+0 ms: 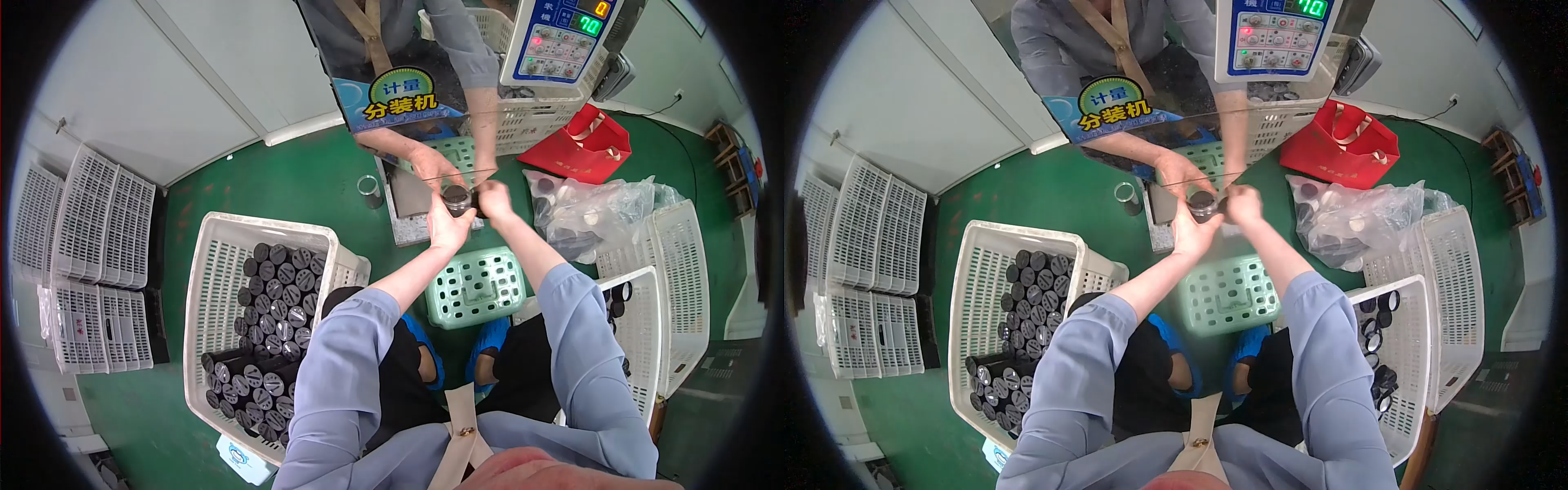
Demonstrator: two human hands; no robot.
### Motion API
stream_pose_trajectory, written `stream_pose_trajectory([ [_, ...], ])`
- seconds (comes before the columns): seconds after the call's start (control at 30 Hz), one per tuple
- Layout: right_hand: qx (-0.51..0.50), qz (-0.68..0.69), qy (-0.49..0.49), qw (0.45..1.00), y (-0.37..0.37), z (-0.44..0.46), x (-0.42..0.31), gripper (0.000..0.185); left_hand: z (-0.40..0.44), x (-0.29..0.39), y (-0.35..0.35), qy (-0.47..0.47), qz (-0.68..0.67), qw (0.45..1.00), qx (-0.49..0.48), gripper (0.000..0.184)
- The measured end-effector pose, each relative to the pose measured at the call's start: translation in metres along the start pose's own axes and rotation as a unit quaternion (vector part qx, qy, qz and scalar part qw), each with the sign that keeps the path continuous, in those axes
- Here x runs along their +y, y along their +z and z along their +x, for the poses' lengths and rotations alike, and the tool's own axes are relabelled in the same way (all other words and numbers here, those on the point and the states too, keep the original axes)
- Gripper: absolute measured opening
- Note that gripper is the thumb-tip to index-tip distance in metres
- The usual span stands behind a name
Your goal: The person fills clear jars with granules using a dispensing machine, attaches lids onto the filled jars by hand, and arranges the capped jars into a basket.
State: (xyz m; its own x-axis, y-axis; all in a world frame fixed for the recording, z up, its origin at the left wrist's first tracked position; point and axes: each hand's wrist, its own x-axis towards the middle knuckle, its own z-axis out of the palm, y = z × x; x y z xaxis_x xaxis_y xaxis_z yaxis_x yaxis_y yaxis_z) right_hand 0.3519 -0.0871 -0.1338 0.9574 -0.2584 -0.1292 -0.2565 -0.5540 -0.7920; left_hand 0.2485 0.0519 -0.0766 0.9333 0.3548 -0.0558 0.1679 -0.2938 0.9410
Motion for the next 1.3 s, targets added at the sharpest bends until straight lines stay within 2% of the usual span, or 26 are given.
stream_pose_trajectory([
  [0.03,-0.091,-0.048,-0.029,0.994,0.000,-0.008,-0.010,0.037,0.002,0.001,-0.003,-0.005,-0.007,1.000,-0.020,0.105],
  [0.07,-0.088,-0.008,-0.021,0.996,0.008,0.007,0.009,0.038,0.005,0.003,-0.008,-0.008,-0.012,0.999,-0.038,0.106],
  [0.1,0.008,-0.021,0.019,1.000,-0.009,0.002,-0.003,0.037,0.006,0.003,-0.012,-0.011,-0.016,0.998,-0.056,0.108],
  [0.13,0.031,0.022,0.088,0.995,-0.012,0.021,0.009,0.035,-0.001,0.003,-0.007,0.019,0.018,1.000,-0.007,0.108],
  [0.17,0.052,0.061,0.159,0.984,-0.012,0.036,0.024,0.034,0.002,-0.001,-0.004,0.002,0.004,1.000,-0.024,0.107],
  [0.23,0.009,0.045,0.024,0.999,0.004,0.006,0.012,0.032,-0.002,0.006,-0.003,-0.013,-0.004,1.000,-0.011,0.106],
  [0.3,-0.077,0.025,-0.010,0.997,0.001,-0.003,-0.005,0.032,0.003,0.004,-0.004,-0.013,-0.008,0.999,-0.032,0.105],
  [0.33,-0.006,-0.002,0.030,1.000,-0.010,-0.005,-0.009,0.032,0.007,0.001,-0.007,-0.010,-0.006,0.999,-0.042,0.105],
  [0.37,0.030,0.046,0.058,0.997,-0.002,0.026,0.024,0.032,0.009,-0.001,-0.006,0.005,0.001,1.000,-0.023,0.104],
  [0.43,0.042,0.074,0.145,0.986,-0.011,0.026,0.022,0.030,0.002,-0.003,0.001,0.028,0.014,0.999,0.012,0.102],
  [0.47,-0.007,0.043,0.093,0.995,0.004,0.019,0.021,0.028,0.002,-0.004,0.004,0.017,0.014,1.000,0.013,0.100],
  [0.5,-0.151,0.078,0.044,0.984,-0.007,-0.012,-0.013,0.028,0.004,-0.006,0.004,0.013,0.013,1.000,-0.001,0.100],
  [0.57,-0.069,0.065,0.060,0.994,-0.008,-0.006,-0.014,0.030,0.012,-0.007,-0.002,0.009,0.014,1.000,-0.026,0.100],
  [0.6,-0.028,0.075,0.095,0.992,-0.011,0.006,0.001,0.031,0.004,0.005,-0.005,-0.001,-0.004,1.000,-0.012,0.100],
  [0.63,0.015,0.086,0.127,0.988,-0.012,0.024,0.013,0.032,0.001,-0.004,0.004,0.074,0.045,0.994,0.064,0.100],
  [0.67,0.016,0.075,0.151,0.986,-0.009,0.024,0.016,0.035,0.001,-0.004,0.003,0.052,0.033,0.997,0.048,0.101],
  [0.7,-0.048,0.053,0.084,0.994,0.002,0.015,0.015,0.037,-0.001,-0.003,0.004,0.027,0.020,0.999,0.029,0.102],
  [0.77,-0.160,0.099,0.036,0.982,0.009,-0.001,0.004,0.037,0.007,-0.003,-0.007,-0.012,-0.015,0.999,-0.039,0.105],
  [0.8,-0.102,0.094,0.084,0.987,-0.003,-0.005,-0.006,0.039,0.006,0.004,-0.012,0.007,-0.016,0.999,-0.045,0.102],
  [0.83,-0.040,0.110,0.096,0.988,-0.009,0.006,0.004,0.042,0.003,0.001,-0.008,0.029,-0.015,0.999,-0.012,0.094],
  [0.9,-0.055,0.124,0.130,0.982,-0.010,0.026,0.023,0.043,-0.002,-0.004,0.004,0.071,-0.018,0.996,0.056,0.078],
  [0.97,-0.228,0.150,0.077,0.959,-0.022,-0.016,-0.022,0.036,-0.003,0.002,0.003,0.043,-0.016,0.998,0.036,0.078],
  [1.0,-0.243,0.159,0.087,0.953,-0.015,-0.007,-0.012,0.029,0.002,-0.003,0.003,0.045,-0.017,0.998,0.031,0.079],
  [1.07,-0.203,0.211,0.149,0.945,-0.025,0.006,-0.012,0.023,0.007,-0.001,0.002,0.035,-0.017,0.999,0.027,0.076],
  [1.13,-0.181,0.248,0.199,0.931,-0.043,0.002,-0.024,0.017,0.002,-0.001,0.001,0.040,0.014,0.998,0.042,0.084],
  [1.3,-0.244,0.265,0.205,0.910,-0.096,-0.015,-0.032,0.017,0.006,-0.011,0.003,0.015,0.026,0.999,0.022,0.088],
])
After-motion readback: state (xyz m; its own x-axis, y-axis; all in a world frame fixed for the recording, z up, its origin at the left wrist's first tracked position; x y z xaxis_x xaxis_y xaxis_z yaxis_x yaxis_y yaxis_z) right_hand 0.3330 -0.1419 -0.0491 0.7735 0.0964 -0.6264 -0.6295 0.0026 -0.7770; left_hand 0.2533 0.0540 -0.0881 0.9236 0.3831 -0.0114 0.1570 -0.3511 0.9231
